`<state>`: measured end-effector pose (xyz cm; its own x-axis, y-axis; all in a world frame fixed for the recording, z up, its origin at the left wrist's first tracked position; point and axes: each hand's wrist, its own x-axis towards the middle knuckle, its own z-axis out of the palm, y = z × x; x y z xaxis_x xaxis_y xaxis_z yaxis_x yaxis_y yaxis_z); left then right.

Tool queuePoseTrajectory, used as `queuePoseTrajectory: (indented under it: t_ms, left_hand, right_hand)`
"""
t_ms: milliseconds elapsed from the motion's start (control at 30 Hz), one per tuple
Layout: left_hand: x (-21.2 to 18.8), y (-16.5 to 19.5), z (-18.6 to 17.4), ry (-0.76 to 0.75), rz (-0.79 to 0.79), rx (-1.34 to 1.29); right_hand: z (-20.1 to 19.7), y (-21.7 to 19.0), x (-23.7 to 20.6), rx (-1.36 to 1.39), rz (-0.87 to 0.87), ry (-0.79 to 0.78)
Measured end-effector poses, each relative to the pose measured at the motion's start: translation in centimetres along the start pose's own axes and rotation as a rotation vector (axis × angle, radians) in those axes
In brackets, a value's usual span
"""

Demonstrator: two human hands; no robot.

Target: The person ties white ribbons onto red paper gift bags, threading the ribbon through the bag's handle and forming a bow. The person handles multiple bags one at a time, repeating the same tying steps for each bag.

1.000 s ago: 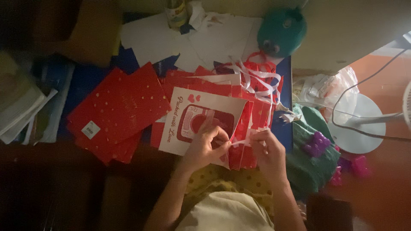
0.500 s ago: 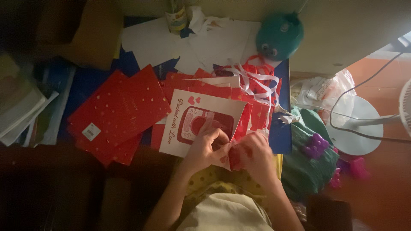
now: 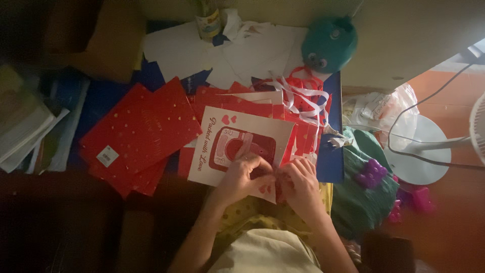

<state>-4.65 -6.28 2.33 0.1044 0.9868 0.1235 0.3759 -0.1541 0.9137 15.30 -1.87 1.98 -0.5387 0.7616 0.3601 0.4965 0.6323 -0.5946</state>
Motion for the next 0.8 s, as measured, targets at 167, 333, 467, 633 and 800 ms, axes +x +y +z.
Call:
queuePoseTrajectory:
  t_ms: [167,333,467,633,800]
  left_hand:
    - [-0.3,0.2,-0.2,-0.048,-0.104,-0.244]
    - [-0.6,-0.1,0.1,-0.005,-0.044,-0.154]
    - [-0.2,-0.2,0.5,0.023,-0.001,-0.048]
    - [-0.2,0.1,0.6,0.127,0.115,0.014]
    - [-0.1,0.6,0.9,0.165,0.143,0.070]
  right_hand:
    - [0.4,0.8,-0.8,0.021,-0.016,0.019]
    - [0.7,1.6,-1.0,0.023,-0.002,-0.019]
    - [0.5,1.7,-1.0,-0.003,-0.016,-0.029]
    - [0.1,1.1,-0.5,0.005,-0.007,-0.058]
    - [-0.4,0.6,-0.2,0.029,-0.035,-0.046]
